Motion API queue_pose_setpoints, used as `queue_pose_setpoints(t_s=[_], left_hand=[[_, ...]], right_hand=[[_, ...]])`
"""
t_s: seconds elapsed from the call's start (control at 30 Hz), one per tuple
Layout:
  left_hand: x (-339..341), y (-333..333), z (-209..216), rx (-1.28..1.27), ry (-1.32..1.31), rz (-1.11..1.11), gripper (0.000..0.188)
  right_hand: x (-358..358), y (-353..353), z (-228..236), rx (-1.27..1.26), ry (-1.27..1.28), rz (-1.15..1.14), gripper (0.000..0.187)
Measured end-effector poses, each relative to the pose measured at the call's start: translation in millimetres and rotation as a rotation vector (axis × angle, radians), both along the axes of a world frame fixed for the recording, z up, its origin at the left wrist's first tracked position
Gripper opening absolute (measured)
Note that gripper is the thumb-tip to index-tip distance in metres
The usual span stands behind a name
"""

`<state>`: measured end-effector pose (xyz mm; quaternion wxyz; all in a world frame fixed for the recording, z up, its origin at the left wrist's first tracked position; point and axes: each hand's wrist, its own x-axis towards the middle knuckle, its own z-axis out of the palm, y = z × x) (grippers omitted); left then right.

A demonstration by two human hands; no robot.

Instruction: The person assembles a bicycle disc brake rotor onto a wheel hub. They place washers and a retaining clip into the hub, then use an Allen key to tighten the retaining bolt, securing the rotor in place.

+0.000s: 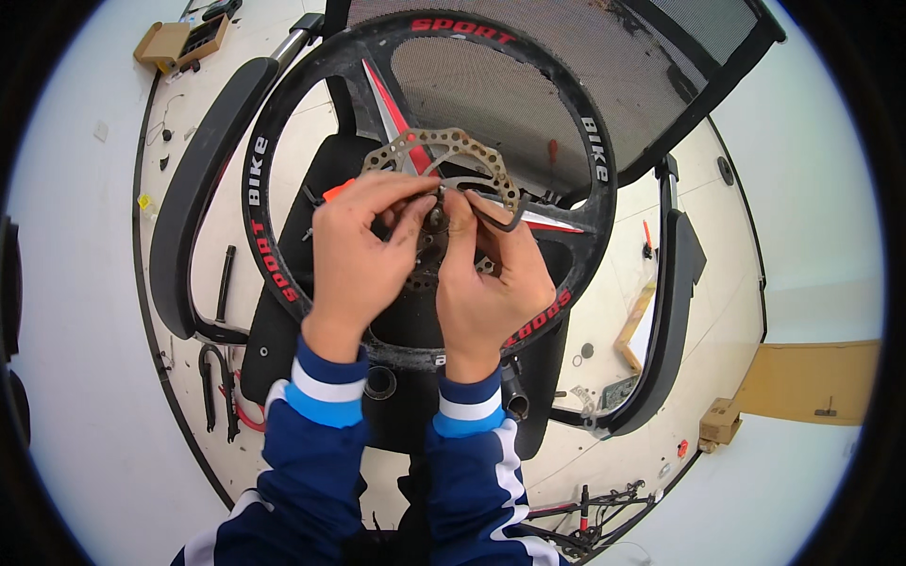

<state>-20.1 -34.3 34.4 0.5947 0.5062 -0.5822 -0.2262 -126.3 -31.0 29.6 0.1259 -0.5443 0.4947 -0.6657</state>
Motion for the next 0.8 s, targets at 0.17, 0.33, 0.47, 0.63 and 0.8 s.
queue_pose_setpoints(t_s=[0.17, 0.33, 0.47, 0.63, 0.8], left_hand=[[14.1, -16.5, 7.8, -0.014, -0.160, -0.067, 0.020], [9.7, -17.0, 5.2, -0.019, -0.225, -0.060, 0.019], [10.1, -18.6, 1.0, -0.041, -0.217, -0.035, 0.017], [8.1, -20.7, -6.6, -0.077, -0.148, 0.009, 0.015], [3.8, -17.4, -5.0, -0.045, -0.166, 0.020, 0.015]], right_hand=[[-8.5, -0.6, 6.9, 0.039, 0.032, 0.042, 0.011], [-3.7, -0.1, 6.4, 0.018, 0.098, 0.024, 0.010], [0.9, 1.2, 9.9, 0.056, 0.014, 0.056, 0.011], [-0.9, 1.8, 16.7, 0.093, 0.082, 0.098, 0.012], [-4.5, 5.3, 23.1, 0.140, 0.074, 0.093, 0.012]])
